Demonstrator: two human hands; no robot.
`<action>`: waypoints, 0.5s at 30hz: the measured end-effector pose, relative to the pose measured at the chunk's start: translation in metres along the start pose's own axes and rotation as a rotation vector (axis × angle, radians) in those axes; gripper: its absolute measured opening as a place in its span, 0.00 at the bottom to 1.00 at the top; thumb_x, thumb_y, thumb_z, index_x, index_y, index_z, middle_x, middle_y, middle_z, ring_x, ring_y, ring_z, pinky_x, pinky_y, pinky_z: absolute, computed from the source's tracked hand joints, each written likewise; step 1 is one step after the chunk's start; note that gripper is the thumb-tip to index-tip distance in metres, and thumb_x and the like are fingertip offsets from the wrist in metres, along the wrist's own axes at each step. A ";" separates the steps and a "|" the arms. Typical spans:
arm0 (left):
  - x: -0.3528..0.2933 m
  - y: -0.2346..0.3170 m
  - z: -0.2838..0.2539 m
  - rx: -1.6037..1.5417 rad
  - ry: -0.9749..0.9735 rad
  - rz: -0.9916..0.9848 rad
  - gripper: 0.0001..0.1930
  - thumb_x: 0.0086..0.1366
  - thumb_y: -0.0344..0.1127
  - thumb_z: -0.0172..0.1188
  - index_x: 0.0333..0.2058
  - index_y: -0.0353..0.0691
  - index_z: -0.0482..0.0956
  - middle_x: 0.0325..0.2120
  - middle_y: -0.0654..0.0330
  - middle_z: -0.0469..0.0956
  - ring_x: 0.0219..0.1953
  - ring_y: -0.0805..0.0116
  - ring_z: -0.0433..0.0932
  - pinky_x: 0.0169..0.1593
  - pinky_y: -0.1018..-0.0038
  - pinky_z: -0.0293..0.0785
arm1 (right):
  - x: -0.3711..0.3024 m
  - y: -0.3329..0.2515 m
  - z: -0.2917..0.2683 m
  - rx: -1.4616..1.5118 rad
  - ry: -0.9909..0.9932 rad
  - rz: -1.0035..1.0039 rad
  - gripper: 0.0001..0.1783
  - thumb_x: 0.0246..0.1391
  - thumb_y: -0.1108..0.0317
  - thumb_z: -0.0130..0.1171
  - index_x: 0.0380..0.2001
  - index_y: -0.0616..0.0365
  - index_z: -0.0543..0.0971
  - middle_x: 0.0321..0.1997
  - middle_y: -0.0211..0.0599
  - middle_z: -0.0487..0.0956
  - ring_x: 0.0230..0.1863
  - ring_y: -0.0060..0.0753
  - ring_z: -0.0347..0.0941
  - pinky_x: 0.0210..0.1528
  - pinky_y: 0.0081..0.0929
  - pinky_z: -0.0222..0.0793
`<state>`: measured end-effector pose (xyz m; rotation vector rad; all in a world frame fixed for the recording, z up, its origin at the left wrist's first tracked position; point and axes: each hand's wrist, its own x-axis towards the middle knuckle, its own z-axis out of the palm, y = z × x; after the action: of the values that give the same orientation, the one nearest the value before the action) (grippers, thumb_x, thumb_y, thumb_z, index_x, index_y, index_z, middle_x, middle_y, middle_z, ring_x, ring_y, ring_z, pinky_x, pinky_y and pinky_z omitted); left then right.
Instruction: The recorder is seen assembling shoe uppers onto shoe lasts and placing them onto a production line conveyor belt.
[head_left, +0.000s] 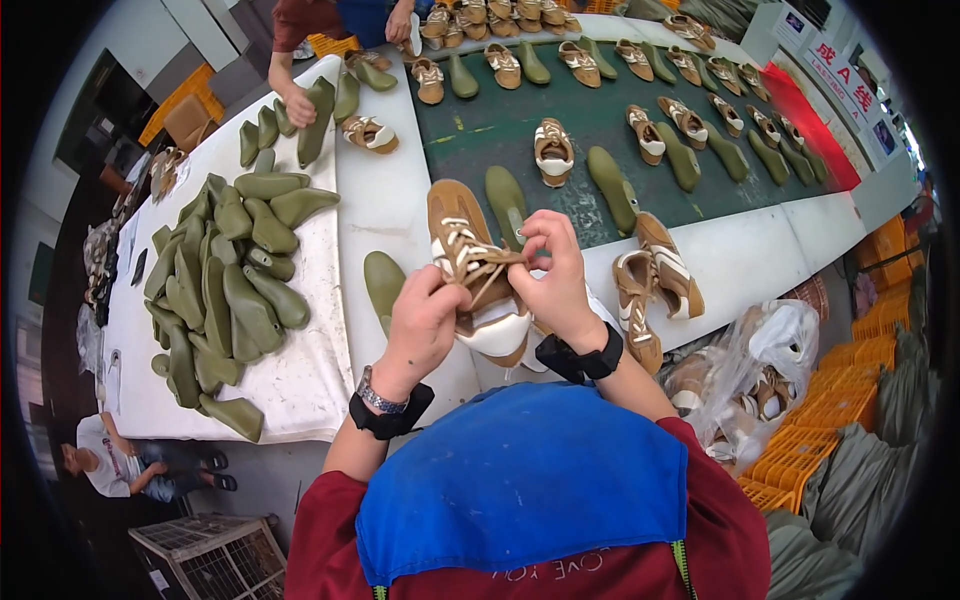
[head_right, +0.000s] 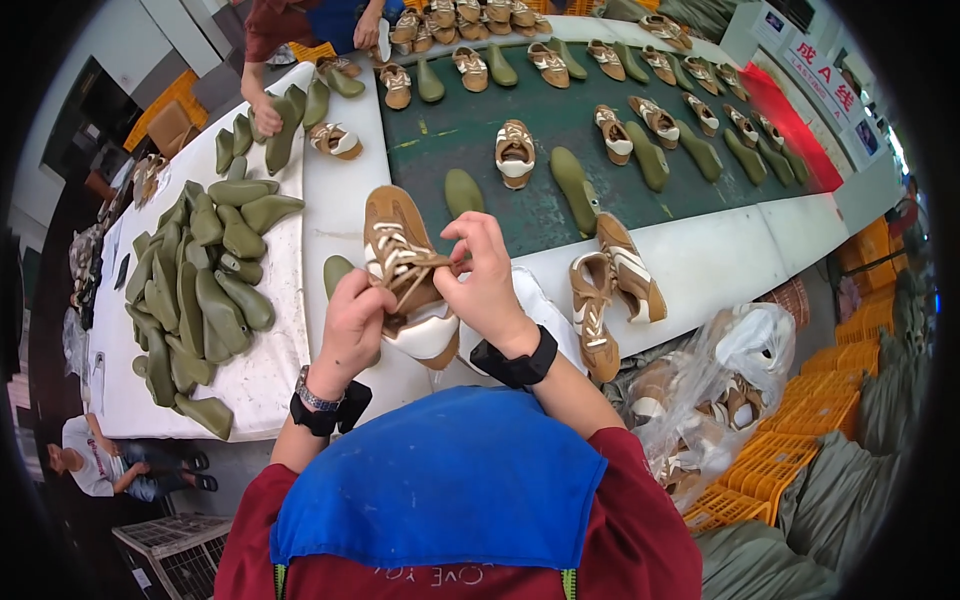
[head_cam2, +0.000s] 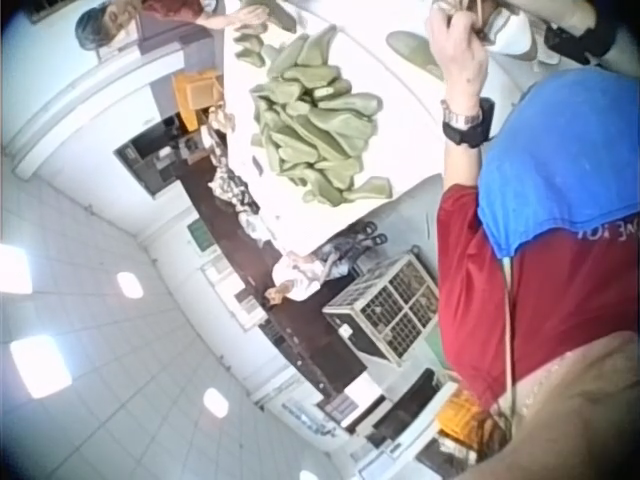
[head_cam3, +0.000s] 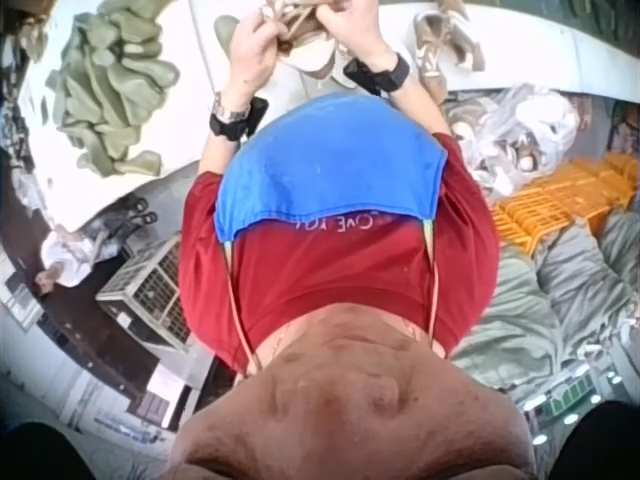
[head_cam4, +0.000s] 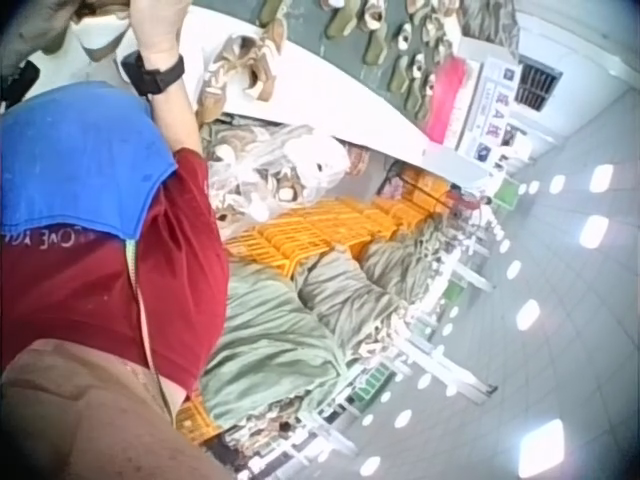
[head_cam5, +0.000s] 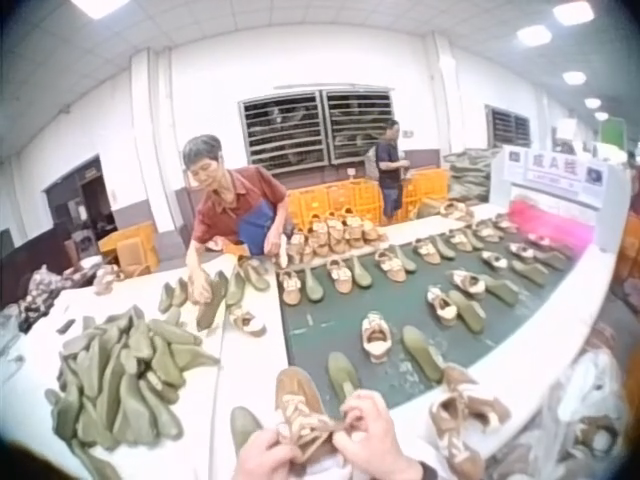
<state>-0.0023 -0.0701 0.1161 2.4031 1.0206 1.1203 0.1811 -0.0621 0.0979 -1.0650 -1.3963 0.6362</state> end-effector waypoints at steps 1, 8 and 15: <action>0.000 0.000 -0.002 -0.005 0.061 -0.015 0.12 0.51 0.16 0.49 0.31 0.38 0.76 0.24 0.57 0.65 0.28 0.59 0.67 0.32 0.71 0.64 | 0.001 -0.003 -0.002 0.002 -0.004 0.001 0.23 0.35 0.83 0.57 0.39 0.56 0.69 0.46 0.37 0.64 0.31 0.20 0.67 0.31 0.16 0.70; -0.002 -0.007 -0.001 0.083 0.195 -0.160 0.14 0.56 0.21 0.52 0.42 0.39 0.75 0.26 0.56 0.70 0.31 0.57 0.69 0.36 0.66 0.67 | -0.023 -0.032 -0.005 -0.261 -0.396 -0.322 0.20 0.43 0.64 0.63 0.41 0.53 0.74 0.35 0.37 0.72 0.32 0.37 0.73 0.33 0.28 0.71; -0.020 -0.027 0.003 0.014 0.029 -0.450 0.19 0.57 0.27 0.55 0.48 0.38 0.70 0.32 0.52 0.71 0.37 0.53 0.71 0.41 0.65 0.68 | -0.021 0.006 0.010 -0.294 -0.727 -0.110 0.18 0.44 0.62 0.62 0.39 0.56 0.74 0.35 0.43 0.75 0.33 0.46 0.74 0.33 0.35 0.69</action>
<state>-0.0220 -0.0652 0.0889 2.0207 1.4855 0.9837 0.1705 -0.0760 0.0813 -1.0135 -2.2166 0.7947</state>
